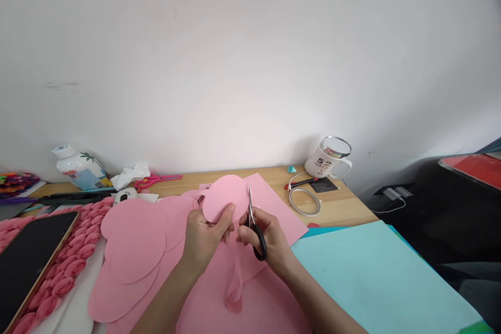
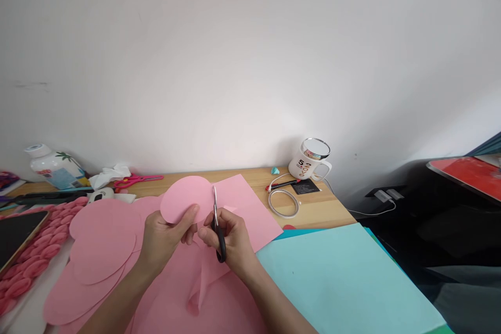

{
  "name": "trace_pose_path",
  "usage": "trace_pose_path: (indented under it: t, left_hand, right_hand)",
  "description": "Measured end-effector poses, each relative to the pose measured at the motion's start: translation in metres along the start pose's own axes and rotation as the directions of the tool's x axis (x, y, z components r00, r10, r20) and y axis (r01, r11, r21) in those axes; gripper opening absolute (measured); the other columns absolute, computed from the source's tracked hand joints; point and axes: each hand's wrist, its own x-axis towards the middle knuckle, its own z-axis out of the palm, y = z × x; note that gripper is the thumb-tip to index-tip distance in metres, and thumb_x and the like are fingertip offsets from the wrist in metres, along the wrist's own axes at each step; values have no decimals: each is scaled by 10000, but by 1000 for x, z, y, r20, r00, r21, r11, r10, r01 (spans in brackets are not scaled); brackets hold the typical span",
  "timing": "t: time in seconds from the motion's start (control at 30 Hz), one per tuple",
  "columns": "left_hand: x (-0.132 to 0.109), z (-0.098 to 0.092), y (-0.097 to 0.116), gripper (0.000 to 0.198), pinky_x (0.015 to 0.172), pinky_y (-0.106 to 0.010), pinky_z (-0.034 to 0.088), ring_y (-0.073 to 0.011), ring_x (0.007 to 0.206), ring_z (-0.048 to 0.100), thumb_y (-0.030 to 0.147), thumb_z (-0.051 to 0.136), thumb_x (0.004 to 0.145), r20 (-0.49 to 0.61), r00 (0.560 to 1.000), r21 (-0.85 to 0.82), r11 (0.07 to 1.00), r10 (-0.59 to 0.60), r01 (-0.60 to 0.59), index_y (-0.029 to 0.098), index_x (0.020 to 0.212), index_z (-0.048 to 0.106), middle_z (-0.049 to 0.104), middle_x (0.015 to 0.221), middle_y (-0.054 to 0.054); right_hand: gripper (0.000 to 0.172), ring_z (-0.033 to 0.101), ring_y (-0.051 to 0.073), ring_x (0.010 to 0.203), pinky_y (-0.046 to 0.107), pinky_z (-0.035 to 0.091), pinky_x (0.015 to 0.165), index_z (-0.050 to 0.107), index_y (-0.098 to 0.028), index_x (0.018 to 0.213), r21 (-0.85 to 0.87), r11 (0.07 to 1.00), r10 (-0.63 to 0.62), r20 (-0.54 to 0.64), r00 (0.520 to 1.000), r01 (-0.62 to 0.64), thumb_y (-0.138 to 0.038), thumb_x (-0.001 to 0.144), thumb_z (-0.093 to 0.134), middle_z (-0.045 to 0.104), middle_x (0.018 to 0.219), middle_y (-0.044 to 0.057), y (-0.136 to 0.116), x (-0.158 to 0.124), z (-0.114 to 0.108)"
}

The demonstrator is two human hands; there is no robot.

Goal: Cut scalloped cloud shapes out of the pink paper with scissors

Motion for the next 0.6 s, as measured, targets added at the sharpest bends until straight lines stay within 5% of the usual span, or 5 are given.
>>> trace_pose_path:
  t: [0.6]
  left_hand:
    - [2,0,-4,396,349,-185,394,-78,308,448,330,614,726,45,997,-162,985,-58,64,158,380,532,491,329,20]
  right_hand:
    - [270,474,96,452,215,387,462,512,-170,615,6,1000,-8,12,1000,8,-351,701,693,502,482,-51,-2,0,1]
